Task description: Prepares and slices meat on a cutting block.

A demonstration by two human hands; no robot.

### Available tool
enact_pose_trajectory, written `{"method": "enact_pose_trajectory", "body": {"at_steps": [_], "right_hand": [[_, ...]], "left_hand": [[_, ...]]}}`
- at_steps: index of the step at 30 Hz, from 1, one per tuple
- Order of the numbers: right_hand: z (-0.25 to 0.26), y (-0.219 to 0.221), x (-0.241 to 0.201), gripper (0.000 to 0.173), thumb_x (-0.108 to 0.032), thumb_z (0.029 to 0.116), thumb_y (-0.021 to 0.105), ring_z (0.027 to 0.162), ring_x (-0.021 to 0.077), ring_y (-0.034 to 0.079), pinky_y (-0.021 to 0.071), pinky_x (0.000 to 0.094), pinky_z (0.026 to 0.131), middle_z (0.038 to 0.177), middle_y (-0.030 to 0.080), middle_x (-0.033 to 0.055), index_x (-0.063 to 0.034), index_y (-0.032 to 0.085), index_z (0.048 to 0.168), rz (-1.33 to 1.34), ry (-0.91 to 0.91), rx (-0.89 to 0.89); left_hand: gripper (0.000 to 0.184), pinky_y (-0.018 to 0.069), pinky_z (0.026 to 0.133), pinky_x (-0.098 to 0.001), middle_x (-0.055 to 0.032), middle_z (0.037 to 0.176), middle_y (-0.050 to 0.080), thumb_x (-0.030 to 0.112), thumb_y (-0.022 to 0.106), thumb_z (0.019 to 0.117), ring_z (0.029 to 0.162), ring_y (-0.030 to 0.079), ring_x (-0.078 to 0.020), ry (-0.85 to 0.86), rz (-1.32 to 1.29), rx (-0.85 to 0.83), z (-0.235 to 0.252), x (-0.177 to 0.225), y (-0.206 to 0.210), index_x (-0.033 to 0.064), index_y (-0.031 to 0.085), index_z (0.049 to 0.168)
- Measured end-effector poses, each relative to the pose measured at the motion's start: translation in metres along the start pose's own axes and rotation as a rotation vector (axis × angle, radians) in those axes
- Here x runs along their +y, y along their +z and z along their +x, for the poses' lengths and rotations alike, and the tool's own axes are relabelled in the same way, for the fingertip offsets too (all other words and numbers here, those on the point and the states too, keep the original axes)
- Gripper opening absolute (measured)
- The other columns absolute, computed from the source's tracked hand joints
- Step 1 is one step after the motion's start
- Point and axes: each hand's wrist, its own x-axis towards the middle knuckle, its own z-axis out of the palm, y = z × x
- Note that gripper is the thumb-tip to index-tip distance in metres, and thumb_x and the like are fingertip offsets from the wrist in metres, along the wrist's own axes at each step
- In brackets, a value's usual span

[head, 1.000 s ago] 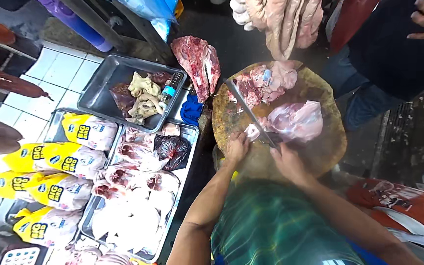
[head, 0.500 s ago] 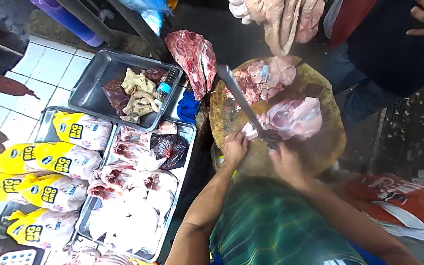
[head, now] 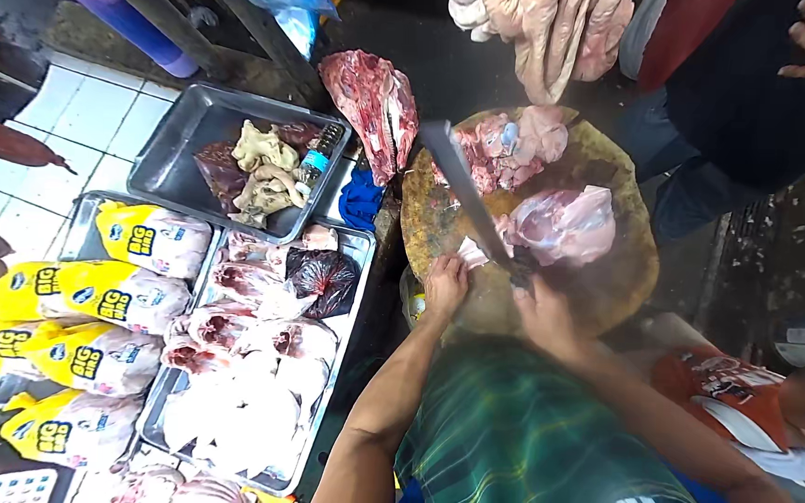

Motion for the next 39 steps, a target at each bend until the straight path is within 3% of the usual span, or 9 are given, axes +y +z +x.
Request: {"method": "enact_pose_trajectory", "body": {"at_steps": [2, 4, 7, 13, 18, 23, 26, 33, 39], "right_hand": [[0.007, 0.003, 0.014, 0.064, -0.062, 0.1064, 0.034, 0.089, 0.0327, 0.072, 0.0579, 0.0539, 0.081, 0.090, 0.071, 0.0159, -0.0062, 0.065, 0.115, -0.158, 0.289, -0.363], [0.017, -0.010, 0.014, 0.069, -0.064, 0.1061, 0.030, 0.099, 0.0350, 0.070, 0.0555, 0.0571, 0.087, 0.098, 0.070, 0.0185, -0.0056, 0.066, 0.114, -0.165, 0.430, -0.472], [0.012, -0.038, -0.002, 0.065, -0.060, 0.1076, 0.030, 0.088, 0.0325, 0.070, 0.0549, 0.0550, 0.080, 0.086, 0.068, 0.0156, -0.0060, 0.065, 0.110, -0.108, 0.391, -0.306], [0.001, -0.009, -0.009, 0.058, -0.052, 0.1076, 0.040, 0.058, 0.0181, 0.063, 0.0564, 0.0412, 0.056, 0.067, 0.061, 0.0063, -0.0001, 0.066, 0.106, 0.116, -0.045, 0.079], [0.013, -0.003, 0.017, 0.072, -0.068, 0.1045, 0.029, 0.101, 0.0349, 0.070, 0.0559, 0.0571, 0.087, 0.100, 0.071, 0.0175, -0.0069, 0.065, 0.117, -0.197, 0.391, -0.525], [0.010, -0.027, 0.030, 0.069, -0.064, 0.1064, 0.029, 0.096, 0.0341, 0.069, 0.0540, 0.0556, 0.085, 0.093, 0.068, 0.0176, -0.0052, 0.065, 0.107, -0.111, 0.477, -0.395], [0.005, -0.040, 0.019, 0.066, -0.061, 0.1075, 0.029, 0.091, 0.0325, 0.069, 0.0542, 0.0542, 0.082, 0.088, 0.067, 0.0161, -0.0057, 0.065, 0.107, -0.081, 0.443, -0.310], [0.005, -0.036, -0.015, 0.062, -0.059, 0.1067, 0.036, 0.054, 0.0161, 0.057, 0.0505, 0.0383, 0.051, 0.061, 0.054, 0.0032, -0.0044, 0.065, 0.098, 0.074, -0.039, 0.191], [0.004, -0.025, -0.010, 0.057, -0.055, 0.1073, 0.040, 0.057, 0.0176, 0.059, 0.0524, 0.0398, 0.054, 0.064, 0.057, 0.0045, -0.0048, 0.065, 0.103, 0.081, -0.045, 0.127]], "left_hand": [[0.021, 0.0550, 0.098, -0.0477, -0.0109, 0.119, 0.071, 0.023, 0.061, 0.1015, 0.114, 0.067, -0.0286, -0.016, 0.027, -0.011, 0.001, -0.001, 0.001, 0.0070, 0.075, 0.105], [0.022, 0.0553, 0.097, -0.0464, -0.0084, 0.115, 0.073, 0.025, 0.061, 0.1010, 0.111, 0.068, -0.0266, -0.013, 0.051, 0.009, 0.003, -0.005, 0.000, 0.0089, 0.076, 0.103], [0.032, 0.0516, 0.102, -0.0475, -0.0092, 0.123, 0.070, 0.035, 0.058, 0.1017, 0.118, 0.064, -0.0274, -0.017, 0.014, 0.024, -0.001, -0.005, -0.008, 0.0090, 0.074, 0.110], [0.048, 0.0468, 0.108, -0.0525, -0.0157, 0.146, 0.053, 0.040, 0.073, 0.0802, 0.132, 0.053, -0.0350, -0.032, 0.046, -0.031, -0.003, -0.001, -0.010, 0.0085, 0.068, 0.116], [0.036, 0.0542, 0.096, -0.0522, -0.0153, 0.120, 0.067, 0.035, 0.067, 0.0924, 0.115, 0.064, -0.0344, -0.019, 0.119, -0.153, 0.019, -0.001, -0.006, 0.0061, 0.068, 0.114], [0.027, 0.0578, 0.089, -0.0531, -0.0136, 0.104, 0.071, 0.024, 0.068, 0.0965, 0.098, 0.070, -0.0292, -0.248, -0.156, -0.168, 0.058, 0.029, -0.018, 0.0051, 0.066, 0.116], [0.027, 0.0550, 0.099, -0.0510, -0.0119, 0.121, 0.069, 0.026, 0.065, 0.0997, 0.116, 0.066, -0.0297, -0.062, -0.039, -0.226, 0.052, 0.029, -0.011, 0.0078, 0.069, 0.119], [0.032, 0.0555, 0.096, -0.0517, -0.0119, 0.118, 0.069, 0.027, 0.068, 0.0928, 0.115, 0.065, -0.0310, -0.080, 0.042, -0.250, 0.037, 0.021, -0.010, 0.0089, 0.069, 0.119], [0.036, 0.0559, 0.094, -0.0567, -0.0143, 0.119, 0.069, 0.031, 0.072, 0.0911, 0.114, 0.066, -0.0341, -0.085, 0.098, -0.388, 0.053, 0.015, -0.026, 0.0092, 0.067, 0.120]]}}
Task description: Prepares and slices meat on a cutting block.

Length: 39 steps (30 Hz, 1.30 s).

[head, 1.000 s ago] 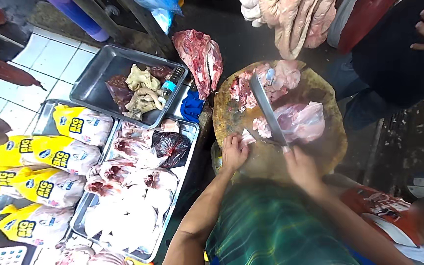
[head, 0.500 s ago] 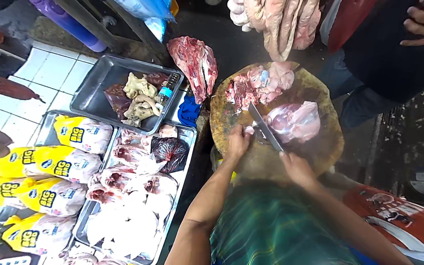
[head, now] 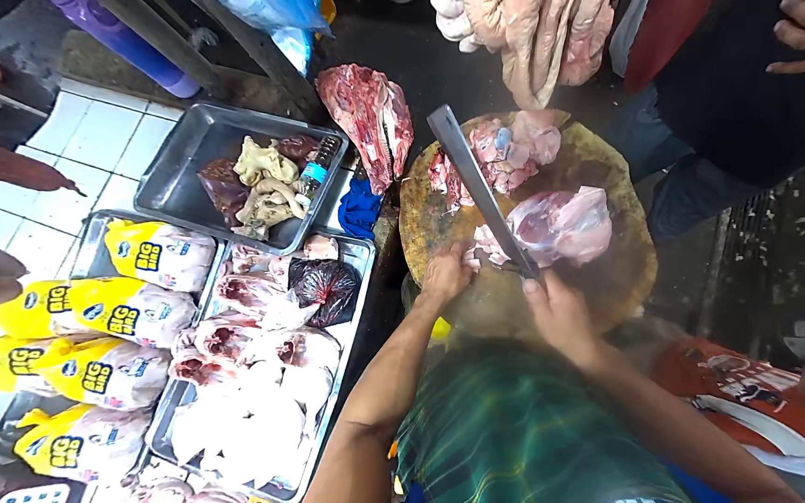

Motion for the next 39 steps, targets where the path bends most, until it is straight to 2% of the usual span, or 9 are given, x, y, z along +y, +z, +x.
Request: {"method": "enact_pose_trajectory", "body": {"at_steps": [7, 9, 13, 17, 21, 27, 31, 35, 39], "right_hand": [[-0.006, 0.021, 0.034, 0.070, -0.066, 0.1053, 0.026, 0.097, 0.0339, 0.071, 0.0561, 0.0559, 0.084, 0.095, 0.071, 0.0159, -0.0074, 0.063, 0.117, -0.256, 0.490, -0.577], [-0.005, 0.014, 0.038, 0.070, -0.066, 0.1056, 0.026, 0.097, 0.0344, 0.071, 0.0558, 0.0558, 0.084, 0.095, 0.070, 0.0167, -0.0069, 0.063, 0.115, -0.255, 0.541, -0.562], [-0.006, -0.001, 0.038, 0.068, -0.064, 0.1067, 0.027, 0.094, 0.0333, 0.070, 0.0544, 0.0551, 0.083, 0.092, 0.069, 0.0162, -0.0067, 0.064, 0.112, -0.192, 0.538, -0.490], [-0.009, -0.017, 0.009, 0.060, -0.057, 0.1080, 0.034, 0.070, 0.0264, 0.067, 0.0550, 0.0476, 0.065, 0.073, 0.064, 0.0103, -0.0054, 0.065, 0.104, -0.141, 0.244, -0.218], [-0.006, -0.004, -0.005, 0.062, -0.055, 0.1076, 0.038, 0.057, 0.0143, 0.060, 0.0531, 0.0349, 0.053, 0.065, 0.060, 0.0053, -0.0005, 0.067, 0.103, -0.006, -0.141, 0.139], [-0.003, 0.016, 0.040, 0.070, -0.064, 0.1060, 0.029, 0.097, 0.0364, 0.071, 0.0557, 0.0574, 0.085, 0.095, 0.070, 0.0183, -0.0054, 0.064, 0.115, -0.274, 0.463, -0.546], [-0.009, -0.011, 0.017, 0.064, -0.059, 0.1080, 0.030, 0.077, 0.0314, 0.069, 0.0552, 0.0520, 0.071, 0.077, 0.066, 0.0138, -0.0053, 0.065, 0.108, -0.222, 0.375, -0.337], [-0.008, -0.007, 0.001, 0.057, -0.052, 0.1089, 0.037, 0.056, 0.0138, 0.059, 0.0527, 0.0355, 0.053, 0.064, 0.057, 0.0027, -0.0031, 0.065, 0.099, 0.019, 0.008, 0.022], [-0.014, 0.023, 0.022, 0.062, -0.057, 0.1070, 0.036, 0.070, 0.0271, 0.069, 0.0580, 0.0480, 0.066, 0.074, 0.067, 0.0121, -0.0027, 0.066, 0.109, -0.162, 0.165, -0.273]], "left_hand": [[0.027, 0.0571, 0.081, -0.0567, -0.0092, 0.098, 0.071, 0.032, 0.070, 0.0899, 0.094, 0.070, -0.0282, -0.125, -0.181, 0.028, -0.002, -0.001, -0.009, 0.0112, 0.068, 0.106], [0.021, 0.0573, 0.078, -0.0531, -0.0069, 0.095, 0.069, 0.029, 0.070, 0.0911, 0.088, 0.068, -0.0240, -0.157, -0.330, 0.095, 0.000, 0.010, -0.019, 0.0121, 0.065, 0.103], [0.032, 0.0568, 0.095, -0.0541, -0.0124, 0.125, 0.067, 0.025, 0.069, 0.0967, 0.109, 0.068, -0.0293, -0.048, -0.218, 0.043, 0.003, 0.021, -0.015, 0.0093, 0.067, 0.124], [0.053, 0.0569, 0.098, -0.0537, -0.0134, 0.139, 0.060, 0.033, 0.075, 0.0924, 0.116, 0.067, -0.0300, -0.004, -0.157, 0.020, -0.003, -0.001, 0.007, 0.0112, 0.060, 0.138], [0.029, 0.0570, 0.097, -0.0484, -0.0133, 0.126, 0.067, 0.028, 0.065, 0.1004, 0.112, 0.068, -0.0273, 0.076, -0.161, 0.199, -0.016, -0.007, 0.022, 0.0070, 0.070, 0.120], [0.016, 0.0572, 0.093, -0.0496, -0.0128, 0.113, 0.070, 0.020, 0.066, 0.0991, 0.107, 0.068, -0.0298, 0.134, -0.097, 0.309, -0.024, -0.008, 0.031, 0.0056, 0.074, 0.100], [0.028, 0.0552, 0.100, -0.0487, -0.0079, 0.128, 0.068, 0.029, 0.064, 0.0987, 0.119, 0.065, -0.0254, 0.045, -0.147, 0.282, -0.029, -0.014, 0.028, 0.0120, 0.073, 0.119], [0.028, 0.0552, 0.099, -0.0481, -0.0110, 0.126, 0.067, 0.028, 0.066, 0.0942, 0.119, 0.064, -0.0270, 0.069, -0.176, 0.364, -0.032, -0.016, 0.031, 0.0092, 0.070, 0.115], [0.023, 0.0547, 0.097, -0.0483, -0.0112, 0.117, 0.070, 0.028, 0.064, 0.0977, 0.114, 0.065, -0.0291, 0.119, -0.095, 0.364, -0.024, -0.023, 0.043, 0.0087, 0.074, 0.106]]}}
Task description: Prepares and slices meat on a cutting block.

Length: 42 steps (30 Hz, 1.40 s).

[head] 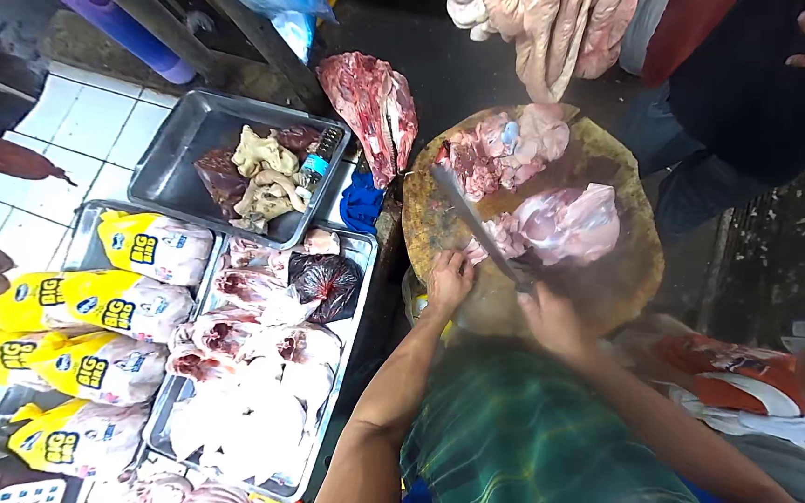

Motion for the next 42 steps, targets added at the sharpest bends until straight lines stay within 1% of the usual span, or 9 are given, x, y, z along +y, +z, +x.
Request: {"method": "enact_pose_trajectory", "body": {"at_steps": [3, 7, 12, 16, 20, 24, 28, 33, 42], "right_hand": [[0.010, -0.010, 0.005, 0.071, -0.066, 0.1054, 0.028, 0.098, 0.0356, 0.070, 0.0555, 0.0578, 0.085, 0.096, 0.070, 0.0179, -0.0066, 0.065, 0.116, -0.106, 0.320, -0.326], [-0.010, -0.042, -0.012, 0.063, -0.058, 0.1079, 0.032, 0.076, 0.0299, 0.068, 0.0549, 0.0518, 0.071, 0.077, 0.065, 0.0131, -0.0053, 0.066, 0.108, -0.005, 0.229, -0.082], [-0.019, -0.011, -0.008, 0.062, -0.054, 0.1075, 0.037, 0.059, 0.0175, 0.062, 0.0553, 0.0406, 0.056, 0.067, 0.061, 0.0056, -0.0002, 0.068, 0.107, 0.195, -0.099, 0.175], [-0.009, 0.007, 0.010, 0.072, -0.068, 0.1042, 0.028, 0.097, 0.0358, 0.071, 0.0563, 0.0574, 0.085, 0.096, 0.071, 0.0174, -0.0067, 0.064, 0.119, -0.109, 0.282, -0.298], [-0.031, -0.011, 0.014, 0.071, -0.067, 0.1047, 0.030, 0.093, 0.0359, 0.070, 0.0548, 0.0584, 0.084, 0.093, 0.070, 0.0176, -0.0062, 0.065, 0.117, -0.064, 0.367, -0.221], [-0.067, -0.024, 0.038, 0.062, -0.058, 0.1070, 0.035, 0.074, 0.0286, 0.067, 0.0549, 0.0521, 0.070, 0.077, 0.064, 0.0122, -0.0047, 0.066, 0.108, 0.054, 0.350, 0.014], [-0.098, -0.030, 0.069, 0.061, -0.057, 0.1074, 0.033, 0.065, 0.0238, 0.064, 0.0537, 0.0486, 0.063, 0.070, 0.061, 0.0080, -0.0063, 0.066, 0.104, 0.122, 0.403, 0.152], [-0.114, -0.035, 0.100, 0.058, -0.051, 0.1100, 0.032, 0.060, 0.0196, 0.063, 0.0571, 0.0426, 0.060, 0.075, 0.064, 0.0070, -0.0039, 0.066, 0.112, 0.423, 0.531, 0.117], [-0.115, -0.061, 0.148, 0.061, -0.052, 0.1115, 0.026, 0.051, 0.0192, 0.059, 0.0559, 0.0396, 0.051, 0.069, 0.061, 0.0069, -0.0026, 0.063, 0.111, 0.749, 0.676, 0.152]], "left_hand": [[0.024, 0.0549, 0.097, -0.0468, -0.0097, 0.111, 0.073, 0.029, 0.063, 0.0983, 0.111, 0.067, -0.0283, 0.011, 0.038, -0.011, 0.007, -0.005, 0.004, 0.0094, 0.076, 0.104], [0.026, 0.0550, 0.099, -0.0468, -0.0070, 0.118, 0.072, 0.033, 0.064, 0.1000, 0.115, 0.066, -0.0240, -0.099, -0.061, -0.031, -0.006, 0.000, -0.019, 0.0122, 0.074, 0.113], [0.025, 0.0581, 0.083, -0.0534, -0.0119, 0.108, 0.069, 0.022, 0.069, 0.0931, 0.095, 0.069, -0.0273, -0.426, -0.128, -0.011, -0.034, -0.005, -0.058, 0.0075, 0.068, 0.114], [0.030, 0.0561, 0.085, -0.0571, -0.0127, 0.103, 0.070, 0.030, 0.074, 0.0922, 0.096, 0.069, -0.0310, -0.550, -0.070, -0.130, -0.022, -0.003, -0.069, 0.0070, 0.069, 0.111], [0.034, 0.0545, 0.100, -0.0543, -0.0103, 0.119, 0.072, 0.027, 0.066, 0.0991, 0.112, 0.069, -0.0276, -0.327, -0.156, -0.318, 0.019, 0.016, -0.040, 0.0102, 0.068, 0.128], [0.023, 0.0560, 0.096, -0.0540, -0.0101, 0.112, 0.074, 0.025, 0.061, 0.1011, 0.107, 0.071, -0.0270, -0.056, -0.204, -0.466, 0.056, 0.058, -0.023, 0.0114, 0.075, 0.114], [0.035, 0.0551, 0.088, -0.0625, -0.0150, 0.106, 0.071, 0.040, 0.063, 0.0980, 0.101, 0.069, -0.0354, -0.207, -0.086, -0.438, 0.065, 0.099, -0.052, 0.0071, 0.074, 0.098], [0.029, 0.0550, 0.086, -0.0619, -0.0136, 0.103, 0.074, 0.030, 0.055, 0.1018, 0.097, 0.071, -0.0338, -0.145, -0.155, -0.293, 0.105, 0.145, -0.039, 0.0101, 0.069, 0.117], [0.047, 0.0488, 0.105, -0.0581, -0.0210, 0.138, 0.061, 0.037, 0.061, 0.0987, 0.129, 0.057, -0.0392, 0.008, 0.106, -0.282, 0.152, 0.271, 0.066, 0.0062, 0.064, 0.134]]}}
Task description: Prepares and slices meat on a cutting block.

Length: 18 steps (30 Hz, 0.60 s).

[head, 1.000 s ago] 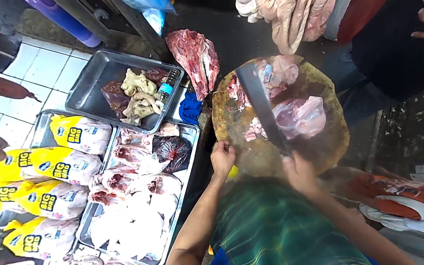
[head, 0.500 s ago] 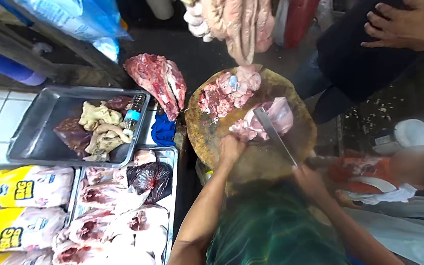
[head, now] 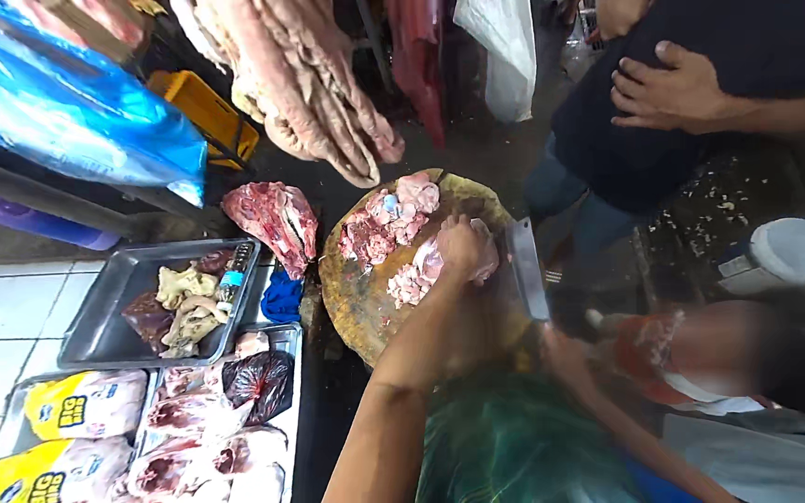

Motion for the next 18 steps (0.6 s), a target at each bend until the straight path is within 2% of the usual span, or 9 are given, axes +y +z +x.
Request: {"method": "enact_pose_trajectory", "body": {"at_steps": [2, 3, 6, 7, 9, 12, 14, 16, 18], "right_hand": [[0.009, -0.009, 0.003, 0.063, -0.055, 0.1107, 0.027, 0.051, 0.0194, 0.059, 0.0560, 0.0394, 0.051, 0.068, 0.060, 0.0068, -0.0026, 0.063, 0.110, 0.008, 0.048, -0.037], [0.013, -0.012, 0.005, 0.064, -0.057, 0.1101, 0.028, 0.050, 0.0192, 0.058, 0.0558, 0.0392, 0.050, 0.068, 0.059, 0.0068, -0.0029, 0.063, 0.110, 0.013, 0.073, -0.056], [0.019, -0.023, 0.003, 0.065, -0.060, 0.1089, 0.029, 0.048, 0.0192, 0.057, 0.0551, 0.0388, 0.049, 0.066, 0.058, 0.0065, -0.0035, 0.062, 0.108, 0.022, 0.107, -0.112], [0.020, -0.026, 0.004, 0.065, -0.060, 0.1085, 0.029, 0.048, 0.0192, 0.057, 0.0552, 0.0389, 0.049, 0.066, 0.057, 0.0064, -0.0039, 0.062, 0.108, 0.022, 0.108, -0.130], [0.023, -0.031, 0.007, 0.065, -0.062, 0.1077, 0.031, 0.048, 0.0195, 0.056, 0.0552, 0.0398, 0.049, 0.066, 0.057, 0.0062, -0.0050, 0.062, 0.107, 0.009, 0.082, -0.150], [0.020, -0.031, 0.009, 0.065, -0.060, 0.1082, 0.031, 0.050, 0.0218, 0.057, 0.0552, 0.0441, 0.051, 0.067, 0.059, 0.0082, -0.0044, 0.065, 0.107, -0.058, -0.017, -0.153], [0.015, -0.031, 0.011, 0.065, -0.059, 0.1082, 0.032, 0.052, 0.0233, 0.059, 0.0556, 0.0467, 0.053, 0.069, 0.061, 0.0093, -0.0037, 0.066, 0.108, -0.131, -0.063, -0.144], [0.011, -0.033, 0.009, 0.065, -0.061, 0.1073, 0.032, 0.056, 0.0248, 0.061, 0.0556, 0.0494, 0.057, 0.070, 0.062, 0.0096, -0.0053, 0.066, 0.107, -0.252, -0.108, -0.162], [0.007, -0.033, 0.001, 0.068, -0.066, 0.1046, 0.033, 0.064, 0.0277, 0.064, 0.0558, 0.0537, 0.064, 0.075, 0.064, 0.0109, -0.0076, 0.067, 0.107, -0.398, -0.166, -0.215]], "left_hand": [[0.062, 0.0461, 0.105, -0.0604, -0.0240, 0.140, 0.058, 0.042, 0.068, 0.0929, 0.131, 0.054, -0.0427, -0.021, 0.136, -0.031, 0.012, 0.000, 0.019, 0.0046, 0.058, 0.141], [0.065, 0.0457, 0.104, -0.0616, -0.0246, 0.138, 0.059, 0.043, 0.069, 0.0898, 0.130, 0.055, -0.0438, -0.025, 0.216, -0.065, 0.017, 0.001, 0.024, 0.0023, 0.058, 0.139], [0.051, 0.0448, 0.100, -0.0654, -0.0228, 0.126, 0.066, 0.046, 0.069, 0.0873, 0.123, 0.059, -0.0432, -0.011, 0.421, -0.213, 0.023, 0.015, 0.016, 0.0025, 0.071, 0.113], [0.046, 0.0453, 0.099, -0.0646, -0.0207, 0.126, 0.067, 0.044, 0.068, 0.0876, 0.122, 0.059, -0.0416, -0.001, 0.435, -0.246, 0.022, 0.015, 0.012, 0.0053, 0.072, 0.111], [0.040, 0.0495, 0.097, -0.0638, -0.0198, 0.123, 0.068, 0.039, 0.068, 0.0896, 0.119, 0.062, -0.0398, 0.021, 0.289, -0.261, 0.011, 0.011, -0.005, 0.0058, 0.072, 0.112], [0.031, 0.0567, 0.085, -0.0583, -0.0117, 0.099, 0.074, 0.032, 0.075, 0.0858, 0.095, 0.072, -0.0293, -0.035, -0.203, -0.044, -0.015, -0.016, -0.030, 0.0101, 0.075, 0.107], [0.030, 0.0594, 0.086, -0.0516, -0.0069, 0.099, 0.076, 0.028, 0.076, 0.0884, 0.092, 0.073, -0.0206, -0.067, -0.459, 0.045, -0.038, -0.027, -0.059, 0.0118, 0.074, 0.113], [0.025, 0.0601, 0.080, -0.0479, -0.0060, 0.092, 0.074, 0.024, 0.076, 0.0891, 0.084, 0.072, -0.0183, -0.063, -0.555, 0.132, -0.060, -0.037, -0.092, 0.0091, 0.071, 0.108], [0.027, 0.0605, 0.081, -0.0471, -0.0082, 0.095, 0.073, 0.021, 0.075, 0.0902, 0.086, 0.072, -0.0191, -0.061, -0.548, 0.184, -0.076, -0.047, -0.131, 0.0058, 0.068, 0.111]]}}
